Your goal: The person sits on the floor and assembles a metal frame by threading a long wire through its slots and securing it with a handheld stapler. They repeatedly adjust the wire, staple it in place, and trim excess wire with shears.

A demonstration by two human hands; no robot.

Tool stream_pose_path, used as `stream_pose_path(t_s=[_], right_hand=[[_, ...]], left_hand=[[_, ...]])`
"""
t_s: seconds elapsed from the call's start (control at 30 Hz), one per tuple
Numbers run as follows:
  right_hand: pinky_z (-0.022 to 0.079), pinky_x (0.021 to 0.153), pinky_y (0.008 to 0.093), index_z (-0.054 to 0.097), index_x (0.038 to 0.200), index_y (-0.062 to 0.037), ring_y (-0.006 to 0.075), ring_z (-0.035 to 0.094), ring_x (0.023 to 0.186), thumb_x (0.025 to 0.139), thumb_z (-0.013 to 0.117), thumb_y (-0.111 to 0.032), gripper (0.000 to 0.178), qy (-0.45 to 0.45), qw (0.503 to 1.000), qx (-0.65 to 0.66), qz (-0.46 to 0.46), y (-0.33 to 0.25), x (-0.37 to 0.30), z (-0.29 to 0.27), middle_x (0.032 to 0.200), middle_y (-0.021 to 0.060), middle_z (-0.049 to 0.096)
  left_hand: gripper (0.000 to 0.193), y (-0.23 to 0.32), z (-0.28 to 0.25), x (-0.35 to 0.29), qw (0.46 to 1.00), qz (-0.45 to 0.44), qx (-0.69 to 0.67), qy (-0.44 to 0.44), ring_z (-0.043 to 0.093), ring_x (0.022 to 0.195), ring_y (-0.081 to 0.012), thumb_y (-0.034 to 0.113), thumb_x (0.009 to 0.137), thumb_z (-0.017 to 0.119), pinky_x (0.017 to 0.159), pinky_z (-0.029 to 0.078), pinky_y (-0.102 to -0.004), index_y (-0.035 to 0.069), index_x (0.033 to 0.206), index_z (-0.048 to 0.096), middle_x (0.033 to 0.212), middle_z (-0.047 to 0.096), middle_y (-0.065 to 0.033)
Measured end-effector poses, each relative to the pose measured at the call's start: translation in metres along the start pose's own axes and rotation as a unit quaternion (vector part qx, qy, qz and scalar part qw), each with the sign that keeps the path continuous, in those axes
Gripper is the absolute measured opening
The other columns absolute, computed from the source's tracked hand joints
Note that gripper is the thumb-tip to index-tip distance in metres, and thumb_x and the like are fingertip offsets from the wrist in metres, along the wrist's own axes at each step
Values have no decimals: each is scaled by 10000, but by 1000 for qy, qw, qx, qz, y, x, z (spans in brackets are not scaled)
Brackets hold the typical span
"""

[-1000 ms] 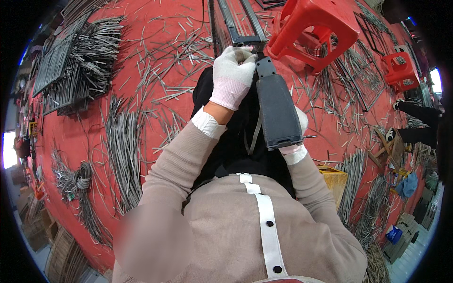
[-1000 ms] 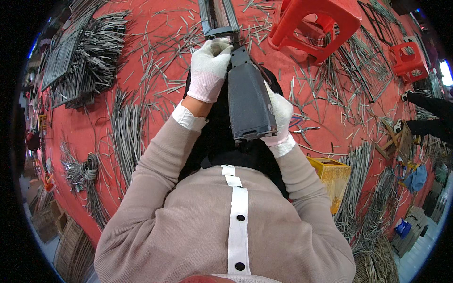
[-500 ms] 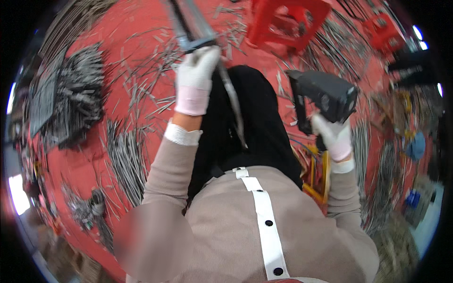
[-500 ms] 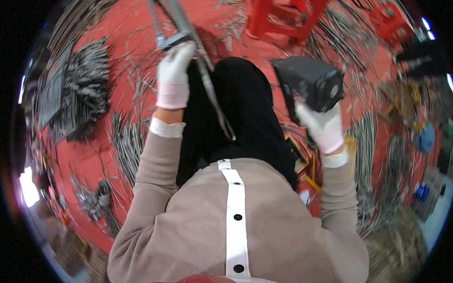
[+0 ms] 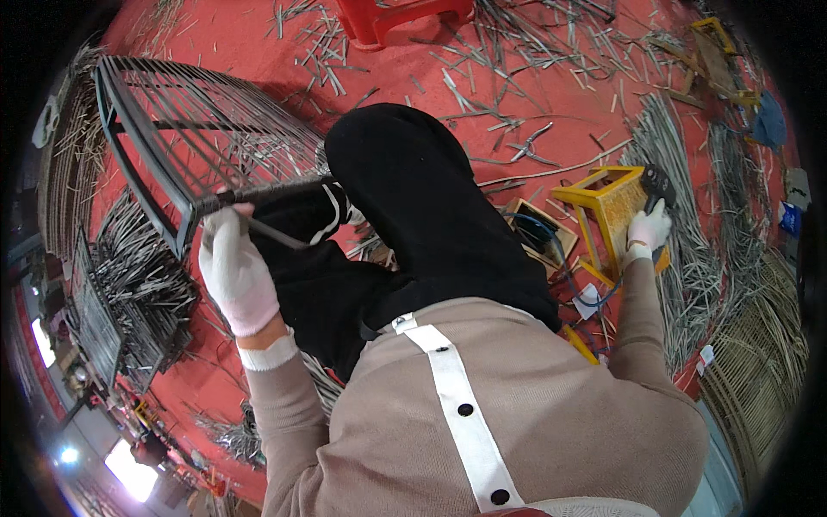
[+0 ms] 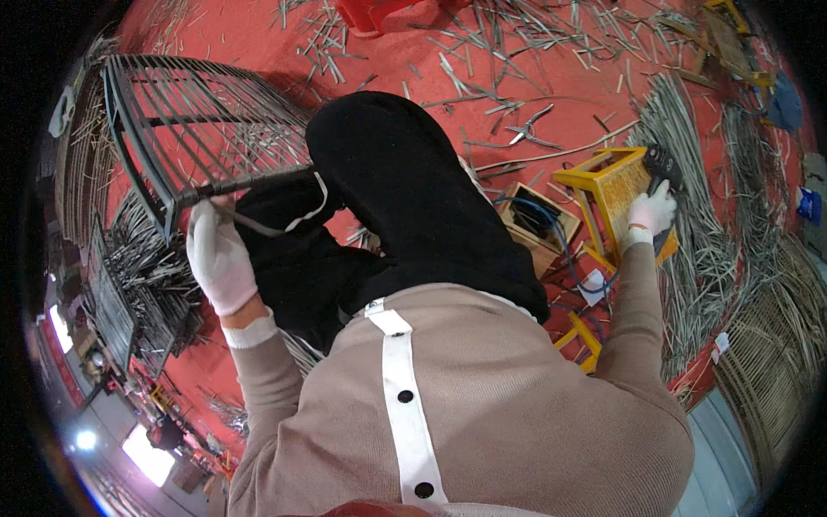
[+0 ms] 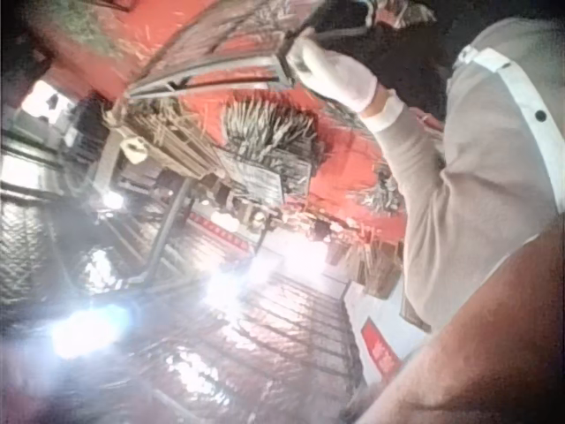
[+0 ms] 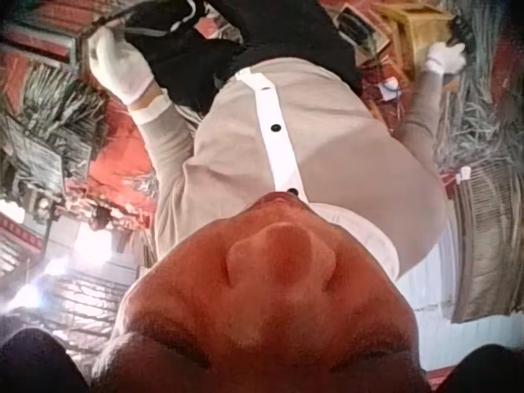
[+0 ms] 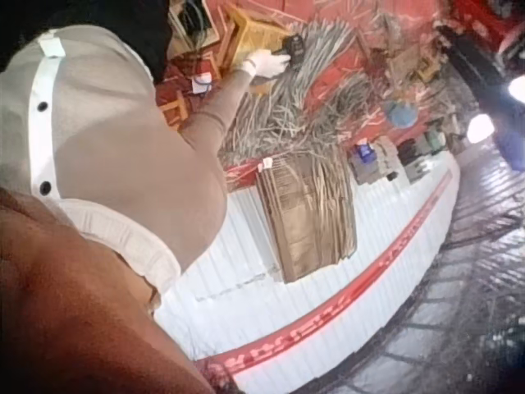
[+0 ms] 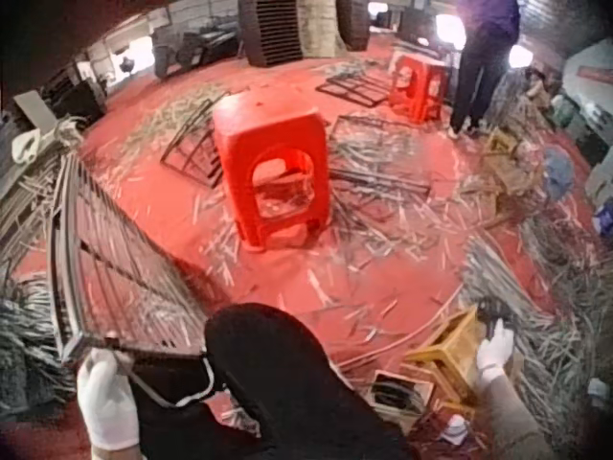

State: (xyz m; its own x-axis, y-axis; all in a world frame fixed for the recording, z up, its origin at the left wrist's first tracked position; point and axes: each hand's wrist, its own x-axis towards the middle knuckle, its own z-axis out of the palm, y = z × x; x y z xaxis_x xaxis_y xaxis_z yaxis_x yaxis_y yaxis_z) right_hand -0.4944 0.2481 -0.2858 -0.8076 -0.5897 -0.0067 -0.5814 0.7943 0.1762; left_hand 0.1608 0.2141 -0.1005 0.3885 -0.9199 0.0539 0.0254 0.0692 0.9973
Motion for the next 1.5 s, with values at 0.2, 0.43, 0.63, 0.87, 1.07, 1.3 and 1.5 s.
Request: stream_pose_path(t_s=[0.2,0.43,0.63,0.87,1.07,1.3,1.5], right_hand=[[531,927,475,718,987,-94,367,662,1075,846,672,-112,150,67,843,181,-503,-147,0,83,1127,143,707],[480,1062,505,667,1321,-63,366,571,1311,1023,515,-316,419,-313,856,-140,-387,-214,-5,218,1394,174,599],[545,845,476,629,1053,-24,386,728,957,951,627,-158,168,-276,913,68,-293,-227,-26,215,1013,227,718],[470,939,338,602,1371,49,131,585,1025,980,704,-254,505,-464,648,520,-309,-249,-45,11,1172,46,676],[481,1057,320,515,1438,50,171,628,1189,884,686,-9,582,-617,375,465,-512,-304,-126,-204,1285,70,626],[481,628,271,654,1303,-25,70,565,692,975,662,-127,343,-396,480,174,-763,-359,-197,-335,766,-1,619],[524,641,301,692,1339,-38,107,633,711,1002,684,-321,440,-344,459,12,-819,-389,-203,-356,806,30,676]], left_hand=[[127,11,5,-8,996,-64,-54,43,638,1062,-220,84,1024,566,1094,437,-466,-7,1035,655,1062,687,-119],[273,25,24,-12,990,-94,19,102,634,1071,-199,17,887,564,989,462,-320,-50,1128,673,1286,667,-197],[187,30,38,-5,990,-111,30,87,581,1291,-310,22,982,516,1121,434,-455,-27,921,686,1362,617,-224],[99,27,49,-14,992,-85,10,88,630,992,-131,68,999,631,960,458,-291,4,1068,661,1030,703,-62],[158,25,52,-11,992,-74,-78,65,645,976,-139,77,977,665,955,478,-285,-13,1107,662,1026,701,-55],[252,24,44,-11,985,-91,-140,40,668,997,-154,79,981,674,976,492,-294,-12,1214,645,1046,709,-66],[189,24,43,-8,973,-102,-207,19,649,979,-134,125,1008,650,912,476,-270,25,1166,675,1042,717,-49]])
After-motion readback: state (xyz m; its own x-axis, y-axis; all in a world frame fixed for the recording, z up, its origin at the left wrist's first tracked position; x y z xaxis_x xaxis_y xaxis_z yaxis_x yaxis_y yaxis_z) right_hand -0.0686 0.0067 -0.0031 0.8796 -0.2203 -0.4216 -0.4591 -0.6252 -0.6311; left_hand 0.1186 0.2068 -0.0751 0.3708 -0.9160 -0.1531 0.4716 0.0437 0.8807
